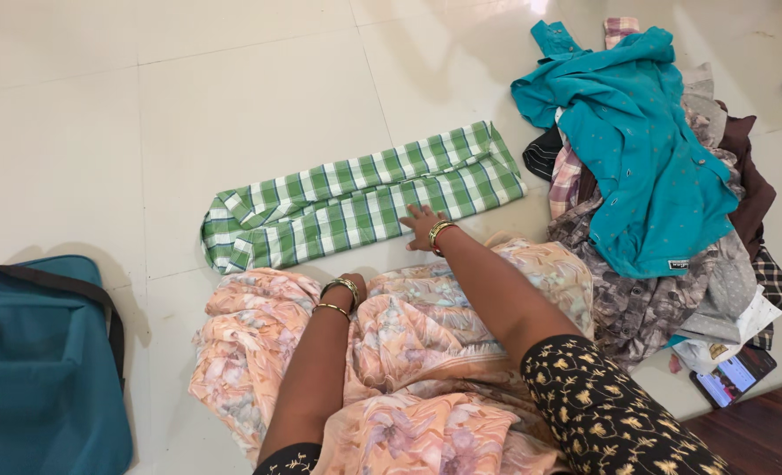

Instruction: The person folds a green and white plaid shirt on the floor and then places it inside a blue backpack.

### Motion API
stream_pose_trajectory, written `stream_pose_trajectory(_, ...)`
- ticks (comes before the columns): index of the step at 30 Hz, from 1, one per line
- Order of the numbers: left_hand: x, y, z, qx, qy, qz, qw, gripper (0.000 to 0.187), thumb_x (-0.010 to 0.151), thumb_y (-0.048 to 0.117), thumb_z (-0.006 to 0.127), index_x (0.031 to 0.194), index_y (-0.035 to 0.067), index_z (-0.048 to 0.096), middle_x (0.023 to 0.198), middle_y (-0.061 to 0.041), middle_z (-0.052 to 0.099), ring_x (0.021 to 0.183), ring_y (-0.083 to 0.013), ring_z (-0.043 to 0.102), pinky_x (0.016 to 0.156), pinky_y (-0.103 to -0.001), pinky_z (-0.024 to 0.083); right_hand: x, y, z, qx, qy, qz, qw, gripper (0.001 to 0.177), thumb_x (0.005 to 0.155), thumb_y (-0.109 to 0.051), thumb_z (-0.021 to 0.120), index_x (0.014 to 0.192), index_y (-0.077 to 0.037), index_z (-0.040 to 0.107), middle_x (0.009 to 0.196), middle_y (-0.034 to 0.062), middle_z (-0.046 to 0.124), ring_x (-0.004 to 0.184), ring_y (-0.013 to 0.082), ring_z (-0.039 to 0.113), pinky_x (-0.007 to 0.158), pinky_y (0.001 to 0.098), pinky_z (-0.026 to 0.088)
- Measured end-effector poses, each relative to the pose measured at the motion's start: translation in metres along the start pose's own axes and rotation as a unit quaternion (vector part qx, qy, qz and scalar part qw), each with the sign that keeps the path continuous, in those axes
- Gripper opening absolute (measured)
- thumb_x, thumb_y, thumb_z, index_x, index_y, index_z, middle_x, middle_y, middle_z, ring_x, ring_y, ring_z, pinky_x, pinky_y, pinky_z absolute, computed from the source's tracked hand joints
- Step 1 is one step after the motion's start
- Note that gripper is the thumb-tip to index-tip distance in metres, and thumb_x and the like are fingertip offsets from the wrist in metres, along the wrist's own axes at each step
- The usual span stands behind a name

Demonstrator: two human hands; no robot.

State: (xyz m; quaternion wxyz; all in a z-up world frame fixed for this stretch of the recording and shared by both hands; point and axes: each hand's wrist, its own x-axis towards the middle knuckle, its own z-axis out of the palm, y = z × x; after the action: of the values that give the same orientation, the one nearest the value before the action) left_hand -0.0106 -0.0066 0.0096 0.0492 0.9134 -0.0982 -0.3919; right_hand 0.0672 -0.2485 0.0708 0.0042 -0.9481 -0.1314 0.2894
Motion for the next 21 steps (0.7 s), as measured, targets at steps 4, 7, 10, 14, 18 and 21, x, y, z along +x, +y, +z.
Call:
stream_pose_trajectory(4, -0.007, 0.003, 0.000, -0.077, 0.040, -0.045, 0.995, 0.034, 0.094, 0.018, 0.064, 0.124, 0.006, 0.072, 0.133, -0.023, 0.065, 0.125, -0.0381, 0.063, 0.103, -0.046, 0.054, 0.009, -0.005, 0.016, -0.033, -0.025, -0.022, 0.999, 0.087, 0.086, -0.051, 0.074, 0.160, -0.038, 0.029, 0.173, -0.0012, 0.013, 0.158, 0.0314, 0.016, 0.123, 0.0609, 0.024)
stream_pose_trajectory(7, -0.014, 0.009, -0.002, -0.105, 0.068, -0.066, 0.990, 0.034, 0.095, 0.019, 0.063, 0.126, 0.006, 0.071, 0.135, -0.023, 0.064, 0.127, -0.0377, 0.062, 0.104, -0.045, 0.053, 0.017, -0.005, 0.025, -0.047, -0.033, -0.034, 0.998, 0.089, 0.085, -0.050, 0.074, 0.161, -0.038, 0.027, 0.172, -0.0005, 0.016, 0.155, 0.0313, 0.026, 0.119, 0.0615, 0.033)
stream_pose_trajectory(10, -0.020, 0.015, -0.006, -0.123, 0.073, -0.083, 0.986, 0.035, 0.097, 0.023, 0.064, 0.126, 0.006, 0.070, 0.135, -0.024, 0.064, 0.127, -0.0377, 0.062, 0.105, -0.044, 0.052, 0.023, -0.006, 0.030, -0.063, -0.037, -0.033, 0.997, 0.091, 0.086, -0.048, 0.074, 0.161, -0.038, 0.024, 0.172, 0.0003, 0.013, 0.153, 0.0335, 0.030, 0.116, 0.0613, 0.037)
stream_pose_trajectory(14, -0.014, 0.019, -0.005, -0.130, 0.063, -0.095, 0.985, 0.035, 0.096, 0.024, 0.065, 0.126, 0.006, 0.071, 0.136, -0.023, 0.064, 0.127, -0.0371, 0.062, 0.105, -0.044, 0.052, 0.028, -0.007, 0.031, -0.103, -0.056, -0.056, 0.992, 0.101, 0.084, -0.046, 0.077, 0.164, -0.035, 0.017, 0.173, 0.0066, 0.008, 0.148, 0.0386, 0.037, 0.114, 0.0547, 0.042)
stream_pose_trajectory(18, -0.003, 0.018, -0.001, -0.129, 0.057, -0.082, 0.987, 0.034, 0.095, 0.023, 0.065, 0.125, 0.008, 0.072, 0.135, -0.021, 0.065, 0.126, -0.0365, 0.063, 0.105, -0.044, 0.052, 0.030, -0.007, 0.027, -0.126, -0.079, -0.063, 0.987, 0.106, 0.082, -0.043, 0.080, 0.165, -0.036, 0.013, 0.174, 0.0082, 0.006, 0.147, 0.0396, 0.038, 0.114, 0.0524, 0.044)
stream_pose_trajectory(21, 0.005, 0.019, 0.002, -0.132, 0.053, -0.071, 0.987, 0.032, 0.095, 0.022, 0.065, 0.124, 0.010, 0.072, 0.134, -0.021, 0.065, 0.125, -0.0361, 0.063, 0.105, -0.044, 0.052, 0.035, -0.012, 0.020, -0.154, -0.117, -0.067, 0.979, 0.108, 0.082, -0.044, 0.079, 0.165, -0.036, 0.011, 0.174, 0.0095, 0.005, 0.148, 0.0395, 0.039, 0.115, 0.0524, 0.042)
